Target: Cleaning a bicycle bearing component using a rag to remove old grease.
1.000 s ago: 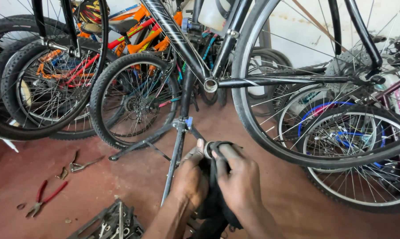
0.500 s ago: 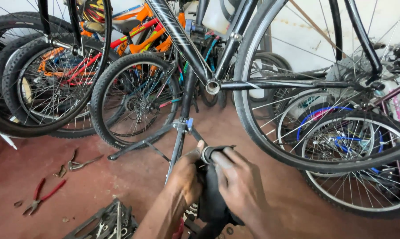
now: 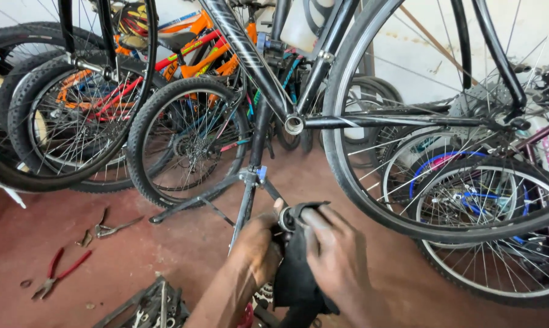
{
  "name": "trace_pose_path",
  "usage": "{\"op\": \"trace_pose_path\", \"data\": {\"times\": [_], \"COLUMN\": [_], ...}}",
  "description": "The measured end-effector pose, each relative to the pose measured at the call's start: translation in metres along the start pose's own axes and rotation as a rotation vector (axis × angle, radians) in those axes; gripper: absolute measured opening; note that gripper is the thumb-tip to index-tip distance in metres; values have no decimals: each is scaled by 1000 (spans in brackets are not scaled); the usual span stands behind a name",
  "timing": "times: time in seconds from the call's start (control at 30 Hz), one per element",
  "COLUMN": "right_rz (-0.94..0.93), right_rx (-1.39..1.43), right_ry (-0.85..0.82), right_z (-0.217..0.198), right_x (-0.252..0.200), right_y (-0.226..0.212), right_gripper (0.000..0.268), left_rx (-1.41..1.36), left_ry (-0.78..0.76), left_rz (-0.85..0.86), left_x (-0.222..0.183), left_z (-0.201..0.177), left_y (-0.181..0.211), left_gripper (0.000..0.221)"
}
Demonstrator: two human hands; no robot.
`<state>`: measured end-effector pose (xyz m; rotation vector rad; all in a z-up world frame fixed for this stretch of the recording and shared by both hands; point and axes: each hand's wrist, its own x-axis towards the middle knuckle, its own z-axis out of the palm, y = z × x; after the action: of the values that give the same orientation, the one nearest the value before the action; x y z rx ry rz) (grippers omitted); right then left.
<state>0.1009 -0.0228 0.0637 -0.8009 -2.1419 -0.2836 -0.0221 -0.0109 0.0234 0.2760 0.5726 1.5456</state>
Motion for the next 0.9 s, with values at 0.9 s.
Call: {"op": "trace_pose_path", "data": {"times": [0.9], "right_rz": [881], "right_rx": [747], "right_ry": [-168], "right_z": [32], "right_x": [-7], "right_y": [29], "right_gripper": [17], "left_rx": [184], "left_ry": [320], "left_rz": [-51], "left_x": [-6], "left_z": [9], "left_y": [-15], "left_gripper": [34]}}
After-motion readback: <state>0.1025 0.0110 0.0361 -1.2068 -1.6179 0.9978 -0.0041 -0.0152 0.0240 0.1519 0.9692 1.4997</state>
